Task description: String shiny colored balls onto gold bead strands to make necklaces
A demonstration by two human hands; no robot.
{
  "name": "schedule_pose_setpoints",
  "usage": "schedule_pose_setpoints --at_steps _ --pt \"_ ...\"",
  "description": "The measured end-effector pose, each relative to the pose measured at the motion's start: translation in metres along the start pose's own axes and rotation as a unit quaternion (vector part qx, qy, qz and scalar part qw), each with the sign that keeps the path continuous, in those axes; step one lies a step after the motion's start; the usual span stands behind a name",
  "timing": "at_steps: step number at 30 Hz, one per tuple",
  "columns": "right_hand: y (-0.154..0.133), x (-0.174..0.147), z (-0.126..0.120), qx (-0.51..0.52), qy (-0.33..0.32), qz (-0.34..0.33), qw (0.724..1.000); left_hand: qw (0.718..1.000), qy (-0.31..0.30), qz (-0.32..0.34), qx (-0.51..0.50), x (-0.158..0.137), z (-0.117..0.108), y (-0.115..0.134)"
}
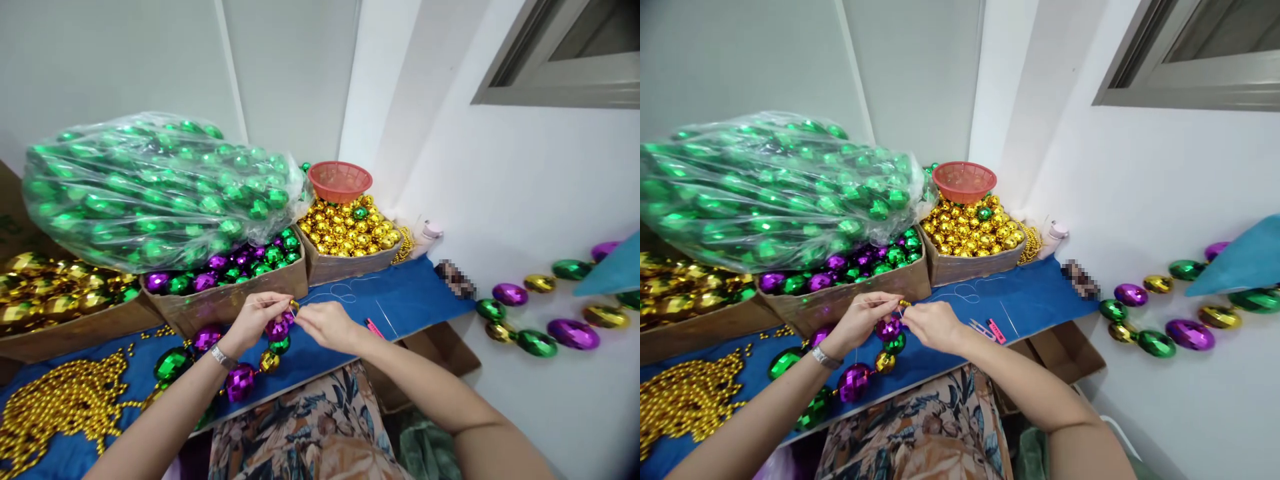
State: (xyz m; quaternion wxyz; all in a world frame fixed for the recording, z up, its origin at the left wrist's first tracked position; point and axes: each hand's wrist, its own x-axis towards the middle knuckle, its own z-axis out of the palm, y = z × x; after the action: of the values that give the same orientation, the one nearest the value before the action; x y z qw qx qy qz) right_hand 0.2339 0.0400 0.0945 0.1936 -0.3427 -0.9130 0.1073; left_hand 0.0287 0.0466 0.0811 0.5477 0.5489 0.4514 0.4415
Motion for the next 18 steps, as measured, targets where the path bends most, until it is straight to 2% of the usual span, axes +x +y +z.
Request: schedule_pose_setpoints --at_steps 2,5,7,9,12,14,15,16,17,18 --pt "0.000 -0.003 0.000 0.031 -0.028 0.001 0.999 0.999 0.003 0.025 0.041 -0.003 0.000 0.003" --pt "0.005 -0.001 -0.001 0.133 0.050 0.063 0.988 0.983 -0.017 0.106 0.149 -0.010 0.003 0.012" --pt "0.008 0.003 0.001 0.238 0.078 0.113 0.962 0.962 -0.043 0.163 0.214 -0.013 0.005 0.020" --pt "0.011 0.008 0.007 0.354 0.036 0.143 0.924 0.935 -0.067 0.217 0.272 -0.014 0.006 0.026" --pt "0.016 0.012 0.017 0.503 -0.055 0.163 0.847 0.886 -0.067 0.305 0.342 -0.011 0.004 0.028" --pt "0.019 0.012 0.021 0.561 -0.125 0.159 0.803 0.860 -0.048 0.346 0.371 -0.009 0.002 0.023" --pt "0.020 0.012 0.022 0.568 -0.154 0.150 0.794 0.853 -0.040 0.358 0.377 -0.008 0.001 0.021" --pt "0.022 0.012 0.022 0.557 -0.165 0.140 0.802 0.852 -0.031 0.361 0.379 -0.008 0.001 0.019" --pt "0.022 0.011 0.020 0.525 -0.151 0.132 0.827 0.856 -0.023 0.354 0.377 -0.008 0.001 0.017" --pt "0.022 0.011 0.019 0.469 -0.111 0.126 0.867 0.865 -0.015 0.339 0.369 -0.008 0.002 0.016"
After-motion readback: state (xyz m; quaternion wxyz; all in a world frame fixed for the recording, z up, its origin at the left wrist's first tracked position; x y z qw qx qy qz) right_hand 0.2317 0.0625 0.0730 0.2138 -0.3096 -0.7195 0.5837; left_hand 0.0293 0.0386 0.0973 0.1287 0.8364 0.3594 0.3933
